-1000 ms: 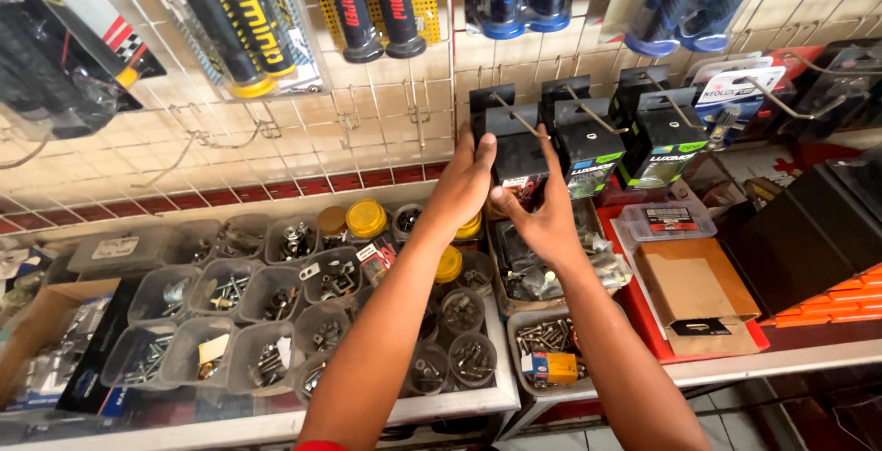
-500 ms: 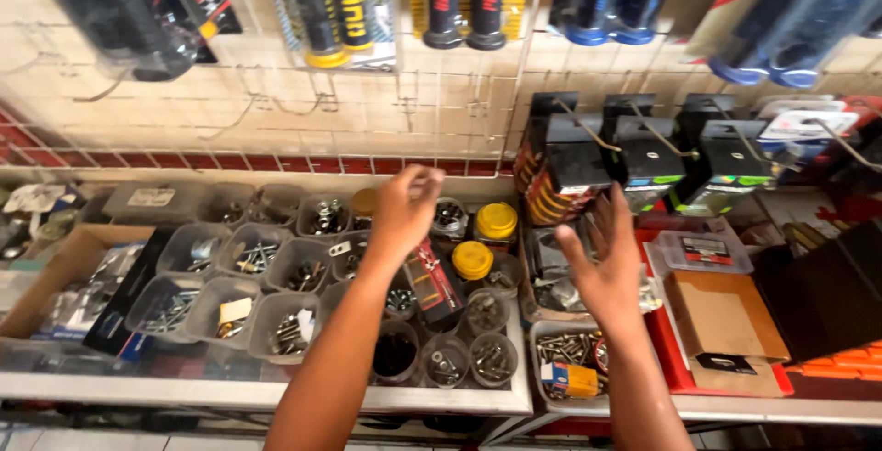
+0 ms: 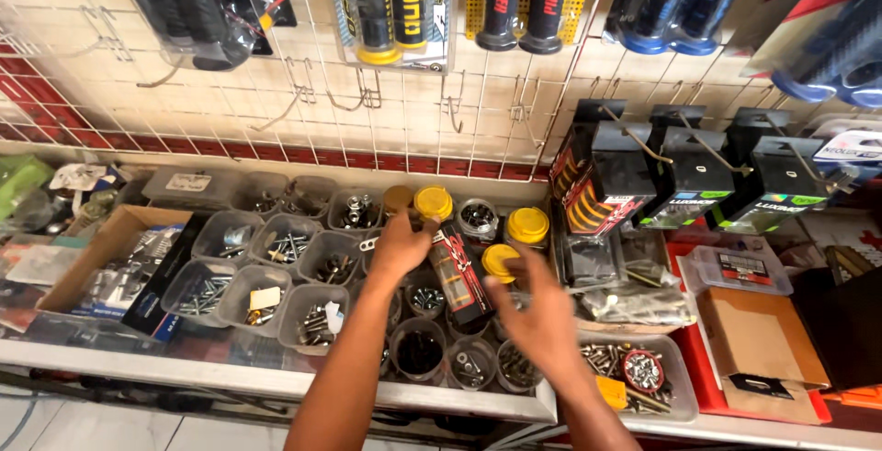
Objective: The person moves various motorcycle parts in boxes and on hooks, including shock absorbers and light bulbs, while arranging them on a display counter and shelf.
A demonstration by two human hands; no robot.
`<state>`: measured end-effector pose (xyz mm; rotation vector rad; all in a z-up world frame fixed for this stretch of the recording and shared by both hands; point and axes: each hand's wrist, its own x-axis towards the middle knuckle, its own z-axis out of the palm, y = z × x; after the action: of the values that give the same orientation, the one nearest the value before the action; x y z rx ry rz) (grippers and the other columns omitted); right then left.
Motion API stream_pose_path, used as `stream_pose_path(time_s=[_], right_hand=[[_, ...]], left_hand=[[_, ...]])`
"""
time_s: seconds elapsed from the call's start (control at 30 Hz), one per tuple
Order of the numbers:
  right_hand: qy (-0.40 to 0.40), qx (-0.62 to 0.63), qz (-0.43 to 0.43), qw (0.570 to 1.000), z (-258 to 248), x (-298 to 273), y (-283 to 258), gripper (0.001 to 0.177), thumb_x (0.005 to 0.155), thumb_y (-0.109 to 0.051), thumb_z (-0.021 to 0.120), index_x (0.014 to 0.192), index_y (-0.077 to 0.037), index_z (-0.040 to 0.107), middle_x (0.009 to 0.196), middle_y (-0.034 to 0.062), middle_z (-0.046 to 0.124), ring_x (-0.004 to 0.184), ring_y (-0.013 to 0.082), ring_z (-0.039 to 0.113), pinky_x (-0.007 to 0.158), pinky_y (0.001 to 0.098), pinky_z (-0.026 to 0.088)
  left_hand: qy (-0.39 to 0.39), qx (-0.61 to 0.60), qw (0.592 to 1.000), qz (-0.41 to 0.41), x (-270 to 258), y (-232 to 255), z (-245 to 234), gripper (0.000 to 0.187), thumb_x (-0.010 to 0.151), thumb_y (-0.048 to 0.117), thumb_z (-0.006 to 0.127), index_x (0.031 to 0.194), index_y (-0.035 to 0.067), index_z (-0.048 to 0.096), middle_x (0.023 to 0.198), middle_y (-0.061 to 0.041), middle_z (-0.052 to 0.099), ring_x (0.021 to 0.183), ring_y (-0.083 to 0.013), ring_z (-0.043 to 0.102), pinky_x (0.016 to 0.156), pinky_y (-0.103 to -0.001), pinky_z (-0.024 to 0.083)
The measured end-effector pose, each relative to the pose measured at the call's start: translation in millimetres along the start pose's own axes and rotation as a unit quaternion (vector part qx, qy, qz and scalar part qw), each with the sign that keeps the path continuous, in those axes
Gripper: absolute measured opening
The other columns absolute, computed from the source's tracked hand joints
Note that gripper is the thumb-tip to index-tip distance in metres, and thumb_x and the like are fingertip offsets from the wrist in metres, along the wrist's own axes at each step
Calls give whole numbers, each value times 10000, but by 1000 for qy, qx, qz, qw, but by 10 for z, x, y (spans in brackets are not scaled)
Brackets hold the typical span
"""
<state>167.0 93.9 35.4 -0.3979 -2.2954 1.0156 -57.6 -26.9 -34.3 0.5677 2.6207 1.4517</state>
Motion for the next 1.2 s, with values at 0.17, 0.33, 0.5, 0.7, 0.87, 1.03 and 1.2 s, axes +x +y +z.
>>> stream_pose_path(time_s=[0.17, 0.33, 0.5, 0.7, 0.87, 1.03, 1.2], right_hand=[[-73, -74, -22, 994, 261, -18, -63, 638, 849, -334, 748, 1370, -42, 526, 1193, 240, 699, 1064, 435, 689, 888, 482, 535], [-151, -78, 111, 979, 290, 4, -107, 762, 813, -444, 762, 1435, -111, 471, 1171, 217, 713, 1100, 401, 692, 969, 446, 528], [-131, -11, 109, 985, 332, -1, 29, 762, 768, -410, 801, 1395, -105, 494, 1194, 189, 710, 1122, 365, 692, 964, 427, 517], [-43, 88, 85, 992, 365, -95, 87, 655, 774, -218, 837, 1342, -66, 547, 1112, 145, 773, 1011, 224, 762, 913, 346, 562], [-17, 184, 52, 981, 420, -133, 251, 608, 816, -108, 814, 1352, -37, 538, 1184, 131, 737, 1060, 203, 725, 947, 345, 548], [-27, 302, 62, 951, 284, -103, 355, 628, 827, -31, 776, 1388, -20, 495, 1309, 134, 651, 1196, 229, 642, 1037, 368, 507], [-29, 361, 57, 930, 43, -128, 254, 628, 845, -10, 743, 1403, 7, 456, 1355, 154, 601, 1274, 236, 590, 1100, 374, 460]], left_hand=[[-17, -26, 999, -13, -67, 61, -29, 496, 890, 452, 678, 1117, 11, 700, 1086, -201, 753, 1086, -366, 699, 923, -438, 516], [-10, -118, 993, -28, -111, 34, 46, 451, 882, 377, 720, 1112, -10, 697, 1048, -167, 773, 1001, -296, 737, 890, -394, 527], [-47, -255, 963, -69, -50, -98, 141, 359, 899, 241, 751, 1134, -23, 687, 1051, -109, 769, 948, -187, 712, 868, -338, 532], [-37, -329, 943, -21, -57, -119, 63, 428, 869, 155, 776, 1232, -44, 668, 1075, -91, 729, 979, -151, 666, 887, -294, 516], [-36, -366, 930, 6, -168, 102, -24, 437, 855, 117, 780, 1252, -36, 686, 1083, -84, 728, 993, -140, 670, 900, -278, 513], [-30, -394, 918, 38, -315, 562, -148, 305, 879, 103, 795, 1137, -44, 725, 999, -79, 699, 925, -133, 636, 833, -279, 499], [-85, -412, 906, 44, -495, 1132, -209, 189, 913, 152, 726, 1024, -1, 734, 881, 7, 744, 803, -74, 660, 738, -252, 519]])
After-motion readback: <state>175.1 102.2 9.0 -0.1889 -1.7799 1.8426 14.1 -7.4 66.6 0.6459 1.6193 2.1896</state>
